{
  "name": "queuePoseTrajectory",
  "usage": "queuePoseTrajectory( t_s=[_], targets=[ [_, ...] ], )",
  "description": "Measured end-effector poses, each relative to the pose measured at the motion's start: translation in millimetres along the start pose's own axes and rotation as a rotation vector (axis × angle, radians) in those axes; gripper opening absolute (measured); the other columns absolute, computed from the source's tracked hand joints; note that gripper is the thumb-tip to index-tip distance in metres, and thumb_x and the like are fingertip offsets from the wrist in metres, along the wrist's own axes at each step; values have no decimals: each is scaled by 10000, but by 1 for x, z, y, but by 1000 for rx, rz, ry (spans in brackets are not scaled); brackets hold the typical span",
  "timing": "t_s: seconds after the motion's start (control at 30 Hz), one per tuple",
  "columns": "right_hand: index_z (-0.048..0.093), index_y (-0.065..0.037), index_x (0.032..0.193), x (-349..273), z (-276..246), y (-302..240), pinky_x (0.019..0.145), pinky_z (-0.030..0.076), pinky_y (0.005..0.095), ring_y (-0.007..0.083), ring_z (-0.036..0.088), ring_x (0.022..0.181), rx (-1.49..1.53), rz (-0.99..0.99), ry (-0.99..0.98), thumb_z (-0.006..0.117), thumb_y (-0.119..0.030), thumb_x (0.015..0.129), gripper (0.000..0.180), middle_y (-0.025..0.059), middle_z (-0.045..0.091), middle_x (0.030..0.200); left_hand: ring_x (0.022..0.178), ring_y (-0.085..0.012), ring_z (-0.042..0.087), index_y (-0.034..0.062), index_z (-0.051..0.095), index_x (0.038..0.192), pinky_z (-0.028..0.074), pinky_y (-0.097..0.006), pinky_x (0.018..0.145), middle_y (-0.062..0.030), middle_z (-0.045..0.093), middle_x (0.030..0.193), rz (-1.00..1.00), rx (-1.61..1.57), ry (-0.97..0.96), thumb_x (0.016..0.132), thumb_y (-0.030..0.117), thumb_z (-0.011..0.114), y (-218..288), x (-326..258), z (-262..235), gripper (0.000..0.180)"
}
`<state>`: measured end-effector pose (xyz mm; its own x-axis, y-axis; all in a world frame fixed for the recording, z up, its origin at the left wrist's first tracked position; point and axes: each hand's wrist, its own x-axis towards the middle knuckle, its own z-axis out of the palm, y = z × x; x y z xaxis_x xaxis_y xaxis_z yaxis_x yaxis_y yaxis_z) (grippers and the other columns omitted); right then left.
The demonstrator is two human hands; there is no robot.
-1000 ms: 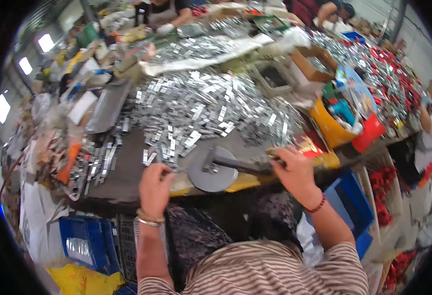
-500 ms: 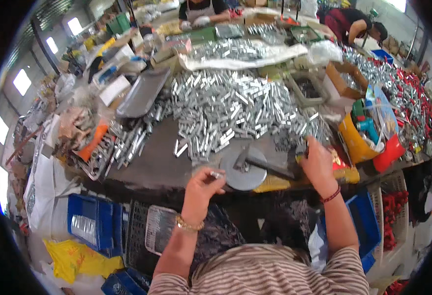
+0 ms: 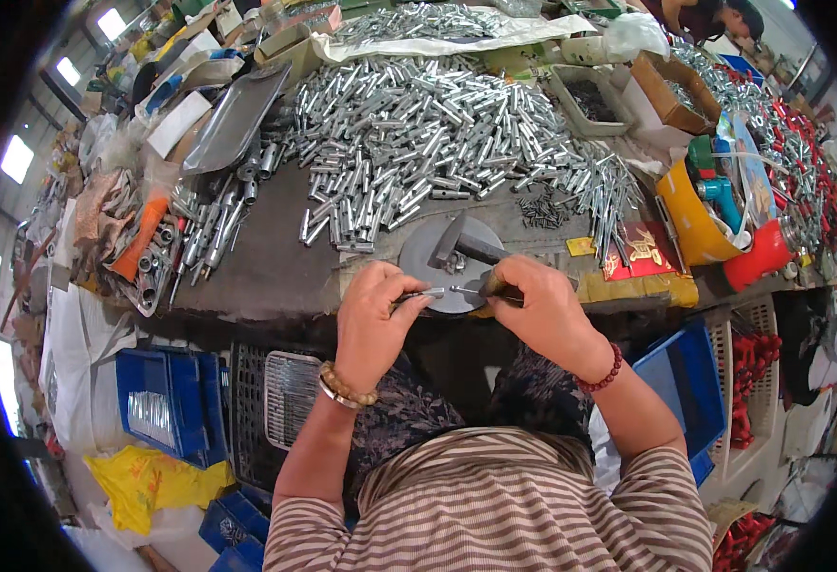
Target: The person assembles metal fasteners by inserting pins into metal sleeves, securing them using a hammer on a metal anvil plate, and placing the assembled pieces into a tray.
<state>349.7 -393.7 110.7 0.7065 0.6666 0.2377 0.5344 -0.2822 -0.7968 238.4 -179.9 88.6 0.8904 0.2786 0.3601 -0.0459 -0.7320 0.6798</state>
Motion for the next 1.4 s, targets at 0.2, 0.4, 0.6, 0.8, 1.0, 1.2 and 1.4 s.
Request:
queuePoseTrajectory(
  t_s=[0.2,0.4,0.6,0.8,1.0,1.2,1.4],
  targets=[
    [671,-55,905,3,6,-1,732,538,458,340,668,858,-329,-197,15,751,-48,795,136,120,619,880,881,-240,615,57,779,971,486,-355,769,-55,640,926,33,64,-18,833,116,816,7,2,-3,154],
    [673,-92,876,7,9,2,777,515,425,290,634,890,-465,-311,60,776,-72,761,156,63,580,892,880,-270,621,60,778,977,492,-374,779,-67,637,908,116,81,-6,853,102,788,3,6,-1,132],
    [671,-88,876,7,9,8,802,502,421,280,626,911,-416,-324,79,788,-76,751,171,56,582,899,867,-276,622,70,782,989,498,-381,761,-71,632,892,165,107,-6,843,82,793,2,4,0,147],
    [678,-84,853,10,11,13,791,496,420,284,628,908,-365,-329,81,781,-74,753,143,59,590,894,839,-269,624,75,783,1006,499,-375,733,-74,623,887,176,89,25,839,71,800,-1,1,5,167],
    [699,-89,846,10,18,13,779,496,424,296,635,893,-333,-331,89,772,-68,756,118,64,598,867,822,-268,628,67,783,1020,504,-372,712,-90,622,917,167,96,35,842,50,797,-1,-5,8,180],
    [726,-85,897,26,-27,33,741,537,450,327,653,865,-442,-169,296,784,-84,773,137,98,612,851,832,-266,642,63,783,1028,516,-357,720,-100,632,941,181,77,63,840,24,796,-4,-5,11,192],
    [717,-78,882,49,-34,66,764,536,451,321,650,893,-610,-223,258,766,-79,780,113,99,613,889,843,-290,643,78,779,1032,517,-387,723,-94,632,936,163,73,60,839,44,796,-3,-3,8,196]
  ],
)
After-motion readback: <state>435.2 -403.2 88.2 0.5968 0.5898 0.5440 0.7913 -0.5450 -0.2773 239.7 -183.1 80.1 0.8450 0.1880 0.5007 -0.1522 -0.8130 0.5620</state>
